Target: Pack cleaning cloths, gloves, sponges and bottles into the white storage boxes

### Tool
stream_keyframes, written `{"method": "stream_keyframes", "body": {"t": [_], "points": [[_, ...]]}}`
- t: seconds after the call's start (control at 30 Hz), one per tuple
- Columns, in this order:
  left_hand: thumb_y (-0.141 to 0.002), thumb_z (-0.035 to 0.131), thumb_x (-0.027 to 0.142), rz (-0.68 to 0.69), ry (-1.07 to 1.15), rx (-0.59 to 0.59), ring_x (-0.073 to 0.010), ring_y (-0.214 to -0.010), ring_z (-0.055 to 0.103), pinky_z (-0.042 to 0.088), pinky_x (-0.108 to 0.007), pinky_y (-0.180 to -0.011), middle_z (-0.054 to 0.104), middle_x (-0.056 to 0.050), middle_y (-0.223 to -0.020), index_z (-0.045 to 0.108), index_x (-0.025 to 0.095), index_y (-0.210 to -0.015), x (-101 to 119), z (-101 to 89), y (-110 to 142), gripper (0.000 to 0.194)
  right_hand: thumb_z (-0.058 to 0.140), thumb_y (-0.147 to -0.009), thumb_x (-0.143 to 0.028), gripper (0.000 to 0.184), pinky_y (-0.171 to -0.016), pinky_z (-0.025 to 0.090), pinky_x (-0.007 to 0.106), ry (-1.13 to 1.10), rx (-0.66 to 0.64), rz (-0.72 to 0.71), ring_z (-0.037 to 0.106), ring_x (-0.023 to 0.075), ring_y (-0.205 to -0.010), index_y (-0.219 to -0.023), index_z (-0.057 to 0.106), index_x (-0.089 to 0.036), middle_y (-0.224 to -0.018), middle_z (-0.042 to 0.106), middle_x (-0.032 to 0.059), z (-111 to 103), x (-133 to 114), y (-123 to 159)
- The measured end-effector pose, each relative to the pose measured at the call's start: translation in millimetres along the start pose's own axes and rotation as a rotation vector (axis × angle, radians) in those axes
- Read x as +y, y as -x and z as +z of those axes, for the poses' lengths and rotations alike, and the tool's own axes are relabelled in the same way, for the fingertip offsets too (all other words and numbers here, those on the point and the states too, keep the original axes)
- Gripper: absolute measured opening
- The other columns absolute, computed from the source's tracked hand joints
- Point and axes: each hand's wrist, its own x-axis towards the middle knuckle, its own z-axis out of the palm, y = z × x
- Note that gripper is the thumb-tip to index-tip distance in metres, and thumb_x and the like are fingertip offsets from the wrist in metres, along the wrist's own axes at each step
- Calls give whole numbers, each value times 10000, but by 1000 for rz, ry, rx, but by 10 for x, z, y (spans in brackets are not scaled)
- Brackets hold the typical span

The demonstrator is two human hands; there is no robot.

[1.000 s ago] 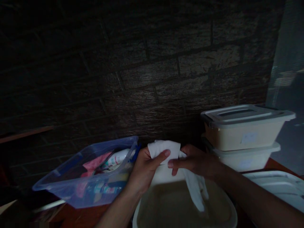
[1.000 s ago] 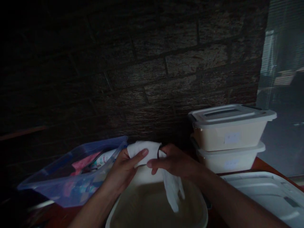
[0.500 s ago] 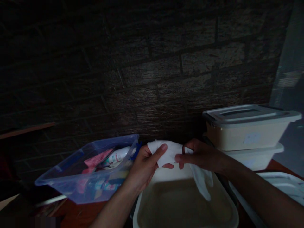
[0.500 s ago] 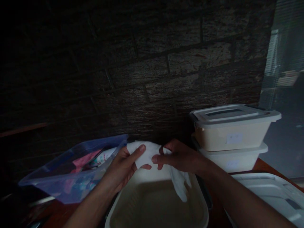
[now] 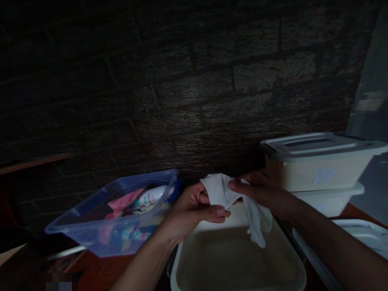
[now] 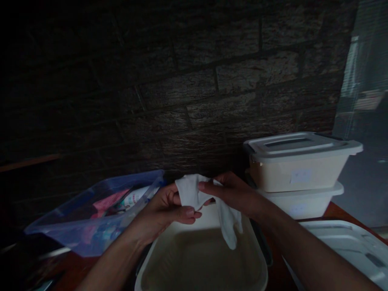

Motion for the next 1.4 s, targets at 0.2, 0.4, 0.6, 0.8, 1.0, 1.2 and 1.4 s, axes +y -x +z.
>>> {"method": "stream_keyframes", "body": {"t": [0.2, 0.4, 0.6, 0.8, 1.0, 1.2, 1.4], "points": [[-820, 825, 225, 54, 65, -22, -212, -1000, 727, 578, -309, -884, 757, -94, -1152, 657, 191, -1246, -5, 127, 4, 459, 689, -906, -506, 385, -619, 436, 223, -6, -85, -100, 571, 117, -632, -814, 751, -137, -717, 686, 9, 67, 47, -27], [-930, 705, 298, 143, 169, 188, -201, -891, 730, 616, -332, -779, 749, -100, -1149, 678, 185, -1197, -67, 157, -95, 291, 712, -890, -495, 364, -601, 462, 223, -11, -157, -115, 574, 121, -647, -911, 756, -134, -781, 699, 26, 53, 26, -22], [-904, 732, 287, 289, 117, 319, -117, -703, 657, 577, -238, -628, 755, -78, -1043, 717, 155, -1106, -8, 94, -111, 241, 694, -905, -492, 372, -529, 379, 226, 10, 75, -157, 496, 103, -551, -818, 737, -132, -625, 604, -7, 17, 55, -45], [-900, 739, 301, 216, 74, 235, -126, -666, 673, 578, -260, -672, 768, -87, -955, 714, 136, -1077, -24, 121, -87, 244, 698, -905, -474, 347, -559, 433, 229, -66, -17, -173, 529, 110, -599, -851, 719, -132, -702, 638, 6, 112, 28, -36], [-853, 787, 256, 153, -73, 111, -222, -859, 747, 594, -305, -771, 786, -87, -930, 711, 155, -1134, -9, 165, -48, 308, 826, -790, -366, 288, -595, 472, 222, -130, -122, -136, 585, 120, -643, -937, 706, -150, -736, 665, -11, 174, 16, -32], [-824, 814, 278, 79, -92, 154, -224, -909, 749, 595, -299, -797, 792, -107, -1023, 709, 165, -1193, 35, 56, -24, 400, 827, -768, -290, 310, -569, 476, 208, -82, -132, -96, 576, 114, -655, -1024, 711, -158, -827, 674, -5, -42, -51, 2], [-802, 828, 263, 49, -50, 83, -242, -872, 755, 595, -353, -819, 797, -116, -1005, 749, 154, -1117, 1, 96, -20, 342, 786, -833, -351, 339, -547, 475, 194, -77, -173, -116, 583, 108, -658, -1112, 690, -185, -871, 665, -5, -71, -98, 22]]}}
